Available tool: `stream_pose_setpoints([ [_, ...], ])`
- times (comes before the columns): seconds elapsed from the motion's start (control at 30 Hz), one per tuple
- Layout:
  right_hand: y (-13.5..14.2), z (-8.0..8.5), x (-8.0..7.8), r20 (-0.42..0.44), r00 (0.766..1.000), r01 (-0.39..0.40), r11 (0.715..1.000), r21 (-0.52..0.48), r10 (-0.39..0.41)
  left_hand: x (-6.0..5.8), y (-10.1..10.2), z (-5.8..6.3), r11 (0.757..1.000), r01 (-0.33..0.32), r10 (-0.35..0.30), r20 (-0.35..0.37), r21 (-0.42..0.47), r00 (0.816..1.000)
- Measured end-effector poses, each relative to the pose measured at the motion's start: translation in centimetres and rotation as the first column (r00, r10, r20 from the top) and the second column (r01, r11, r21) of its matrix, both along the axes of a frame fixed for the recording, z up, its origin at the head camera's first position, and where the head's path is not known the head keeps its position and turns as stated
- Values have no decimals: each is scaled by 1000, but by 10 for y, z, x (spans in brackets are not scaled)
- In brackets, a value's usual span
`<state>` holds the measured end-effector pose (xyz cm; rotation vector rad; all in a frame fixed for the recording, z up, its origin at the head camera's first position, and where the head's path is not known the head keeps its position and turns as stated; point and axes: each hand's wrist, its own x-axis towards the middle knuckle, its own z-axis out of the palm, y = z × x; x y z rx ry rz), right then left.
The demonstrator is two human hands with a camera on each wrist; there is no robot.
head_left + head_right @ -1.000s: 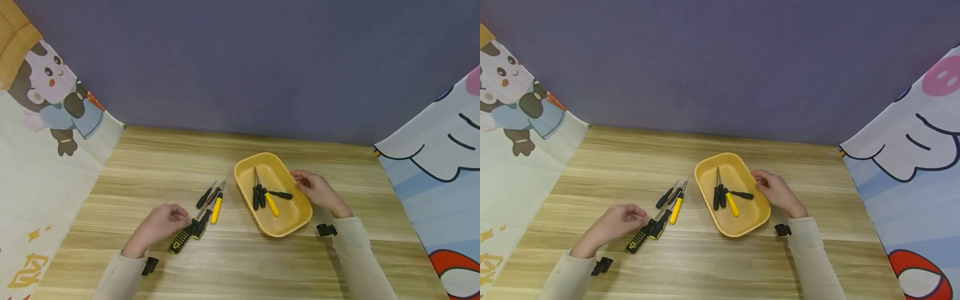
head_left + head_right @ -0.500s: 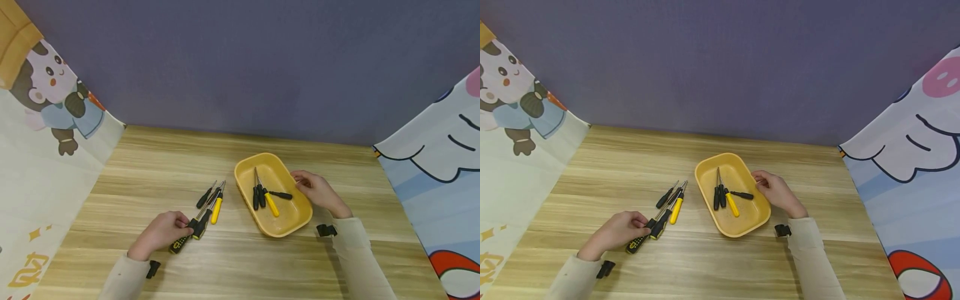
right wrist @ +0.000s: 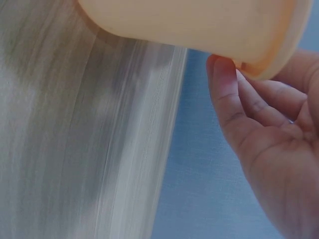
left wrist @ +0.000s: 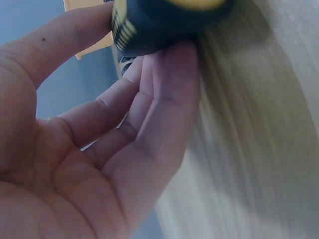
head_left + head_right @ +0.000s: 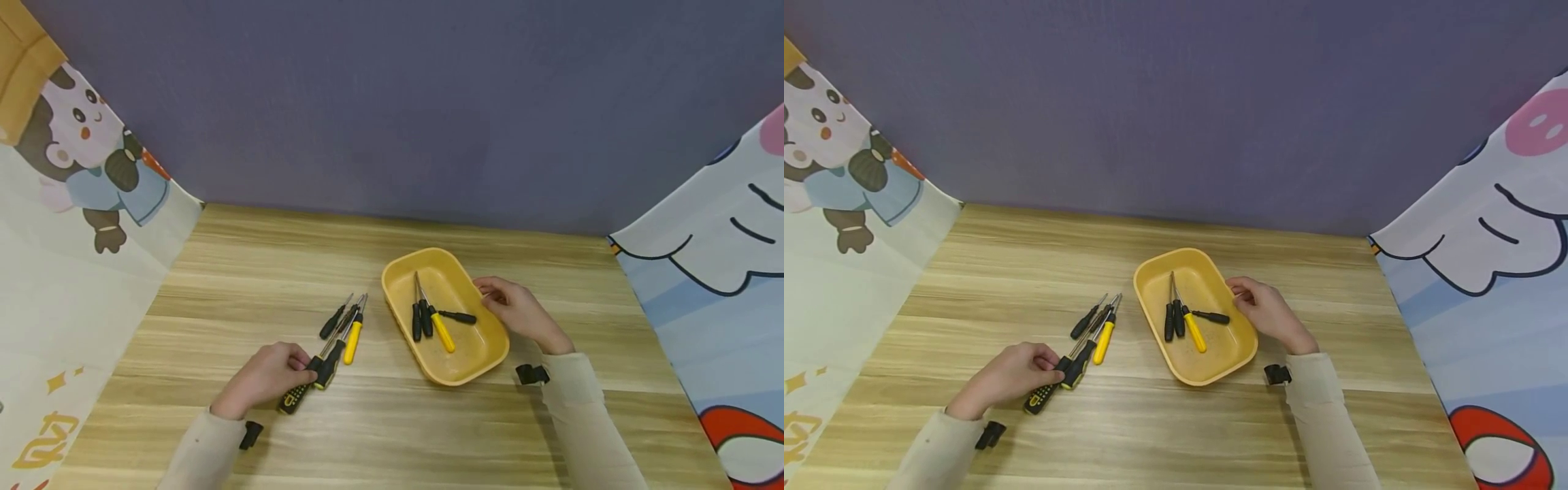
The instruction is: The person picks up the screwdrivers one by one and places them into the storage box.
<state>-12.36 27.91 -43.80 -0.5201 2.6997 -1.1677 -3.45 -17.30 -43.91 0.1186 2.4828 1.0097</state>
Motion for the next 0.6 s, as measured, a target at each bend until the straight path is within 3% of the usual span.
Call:
stream_pose_setpoints([
  [0.37, 0, 0, -1, -4, 1000, -5, 1000, 8, 5, -8, -8, -5, 996, 17, -21, 44, 92, 999],
  [0.6, 0, 1, 0, -2, 1000, -3, 1000, 6, 3, -16, -8, 3, 985, 2, -10, 48, 170, 999],
])
